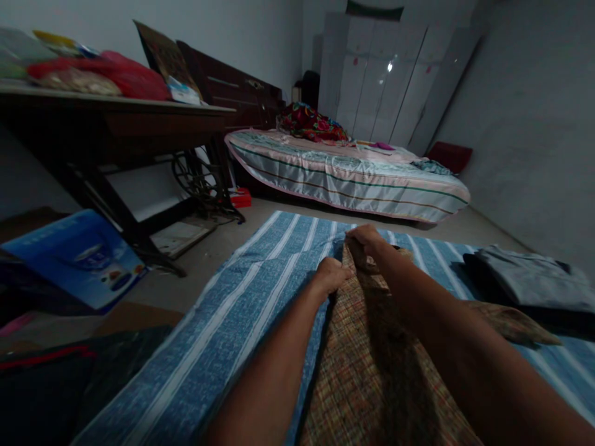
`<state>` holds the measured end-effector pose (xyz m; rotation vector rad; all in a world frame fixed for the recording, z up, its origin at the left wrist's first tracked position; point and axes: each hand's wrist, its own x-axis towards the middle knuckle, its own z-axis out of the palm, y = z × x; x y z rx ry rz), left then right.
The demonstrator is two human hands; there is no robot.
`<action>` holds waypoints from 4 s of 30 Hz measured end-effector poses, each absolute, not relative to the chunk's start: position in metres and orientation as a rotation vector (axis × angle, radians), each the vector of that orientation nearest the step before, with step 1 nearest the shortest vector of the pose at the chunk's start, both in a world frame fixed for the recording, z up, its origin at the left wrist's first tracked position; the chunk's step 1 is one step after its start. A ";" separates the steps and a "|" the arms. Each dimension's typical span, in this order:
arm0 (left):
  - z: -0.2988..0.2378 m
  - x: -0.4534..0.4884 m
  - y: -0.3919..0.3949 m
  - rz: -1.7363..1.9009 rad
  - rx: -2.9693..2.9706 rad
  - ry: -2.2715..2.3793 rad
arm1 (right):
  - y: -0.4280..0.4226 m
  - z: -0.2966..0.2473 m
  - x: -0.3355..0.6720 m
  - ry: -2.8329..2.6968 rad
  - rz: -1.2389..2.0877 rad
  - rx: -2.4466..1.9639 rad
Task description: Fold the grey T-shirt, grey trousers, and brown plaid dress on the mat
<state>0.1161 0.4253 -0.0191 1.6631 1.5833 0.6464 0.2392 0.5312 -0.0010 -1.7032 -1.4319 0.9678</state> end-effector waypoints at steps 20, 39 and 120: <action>-0.013 0.115 0.418 0.495 1.942 2.001 | 0.484 0.003 0.285 -1.986 0.262 -1.797; -0.029 0.131 0.469 0.577 2.483 1.677 | 0.404 -0.011 0.299 -2.216 -0.182 -1.794; -0.022 0.150 0.520 1.130 1.204 1.488 | 0.401 -0.031 0.330 -2.038 0.082 -2.003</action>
